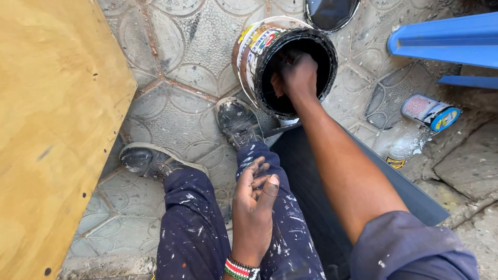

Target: Painting a wooden furniture panel with black paint using a foam applicator

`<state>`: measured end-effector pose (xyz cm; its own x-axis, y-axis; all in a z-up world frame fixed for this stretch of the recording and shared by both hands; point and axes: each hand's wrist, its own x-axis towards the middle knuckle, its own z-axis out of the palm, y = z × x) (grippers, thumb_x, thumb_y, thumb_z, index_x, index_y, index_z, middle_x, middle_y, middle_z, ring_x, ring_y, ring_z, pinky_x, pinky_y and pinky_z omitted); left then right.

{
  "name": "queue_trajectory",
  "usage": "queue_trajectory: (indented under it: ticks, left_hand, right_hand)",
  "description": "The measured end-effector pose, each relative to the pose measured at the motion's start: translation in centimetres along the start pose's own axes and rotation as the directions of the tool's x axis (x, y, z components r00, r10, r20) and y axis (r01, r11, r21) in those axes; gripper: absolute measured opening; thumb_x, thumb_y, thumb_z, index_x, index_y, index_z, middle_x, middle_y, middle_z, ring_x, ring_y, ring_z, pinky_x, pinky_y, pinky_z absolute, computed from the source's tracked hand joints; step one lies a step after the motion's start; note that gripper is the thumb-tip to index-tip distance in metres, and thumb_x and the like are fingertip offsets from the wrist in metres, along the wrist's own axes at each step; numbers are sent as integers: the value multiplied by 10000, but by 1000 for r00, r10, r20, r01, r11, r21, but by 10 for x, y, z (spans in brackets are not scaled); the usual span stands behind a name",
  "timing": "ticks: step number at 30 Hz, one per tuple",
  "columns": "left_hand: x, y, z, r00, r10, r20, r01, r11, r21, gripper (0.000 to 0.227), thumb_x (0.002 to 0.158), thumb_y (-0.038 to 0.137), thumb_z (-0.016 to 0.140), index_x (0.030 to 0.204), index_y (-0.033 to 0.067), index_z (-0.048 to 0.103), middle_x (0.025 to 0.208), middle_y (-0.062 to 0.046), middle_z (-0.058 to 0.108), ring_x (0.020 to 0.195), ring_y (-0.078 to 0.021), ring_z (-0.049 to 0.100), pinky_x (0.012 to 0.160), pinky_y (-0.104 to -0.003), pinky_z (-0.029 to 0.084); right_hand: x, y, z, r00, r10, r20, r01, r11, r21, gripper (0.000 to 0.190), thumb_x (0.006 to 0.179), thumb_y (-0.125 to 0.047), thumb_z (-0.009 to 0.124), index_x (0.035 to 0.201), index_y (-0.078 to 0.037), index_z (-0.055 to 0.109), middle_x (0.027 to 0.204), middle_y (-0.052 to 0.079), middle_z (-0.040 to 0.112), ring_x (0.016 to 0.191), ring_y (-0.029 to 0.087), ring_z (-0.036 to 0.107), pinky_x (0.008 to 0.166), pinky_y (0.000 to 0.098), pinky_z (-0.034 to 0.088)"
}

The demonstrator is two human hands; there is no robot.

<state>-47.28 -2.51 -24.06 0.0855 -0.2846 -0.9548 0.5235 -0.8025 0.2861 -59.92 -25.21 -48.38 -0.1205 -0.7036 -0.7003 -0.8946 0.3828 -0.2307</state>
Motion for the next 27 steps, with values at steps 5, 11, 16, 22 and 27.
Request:
queue_trajectory:
  ticks: [5, 11, 16, 22, 27]
  left_hand:
    - [4, -1, 3, 999, -17, -44, 15, 999, -34, 640, 1016, 470, 731, 1594, 197, 734, 1525, -65, 858, 1298, -156, 865, 1069, -317, 671]
    - [6, 9, 6, 1000, -4, -12, 4, 999, -33, 574, 1038, 462, 716, 1554, 212, 747, 1530, -52, 840, 1368, -201, 852, 1123, -371, 671]
    - [7, 5, 5, 1000, -13, -22, 11, 996, -84, 571, 1026, 455, 744, 1537, 202, 772, 1503, -51, 861, 1374, -193, 850, 1144, -357, 669]
    - [12, 2, -1, 1000, -8, -22, 5, 990, -141, 568, 1035, 441, 750, 1537, 176, 776, 1477, -68, 865, 1376, -190, 843, 1177, -342, 670]
    - [12, 1, -5, 1000, -17, -17, 14, 984, -175, 570, 1034, 432, 750, 1535, 162, 778, 1481, -56, 852, 1371, -177, 838, 1174, -334, 676]
  right_hand:
    - [-21, -24, -9, 988, 137, 72, -155, 896, 416, 193, 917, -41, 546, 760, -81, 651, 642, 154, 701, 346, 260, 493, 286, 402, 288]
    - [-3, 18, -41, 799, 294, 525, -587, 571, 573, 130, 741, -110, 554, 793, -226, 583, 618, -43, 483, 437, 163, 427, 391, 289, 281]
    - [0, 39, -27, 790, 202, 579, -569, 594, 569, 286, 750, 9, 539, 978, -155, 593, 729, 101, 569, 575, 316, 633, 422, 393, 441]
    - [-9, 13, -35, 746, 236, 623, -530, 777, 340, 68, 738, -118, 603, 679, -150, 592, 558, 50, 551, 371, 194, 473, 281, 328, 267]
    - [7, 19, -47, 668, 216, 712, -606, 713, 353, 228, 958, -113, 657, 731, -107, 638, 587, 32, 572, 453, 214, 641, 360, 347, 529]
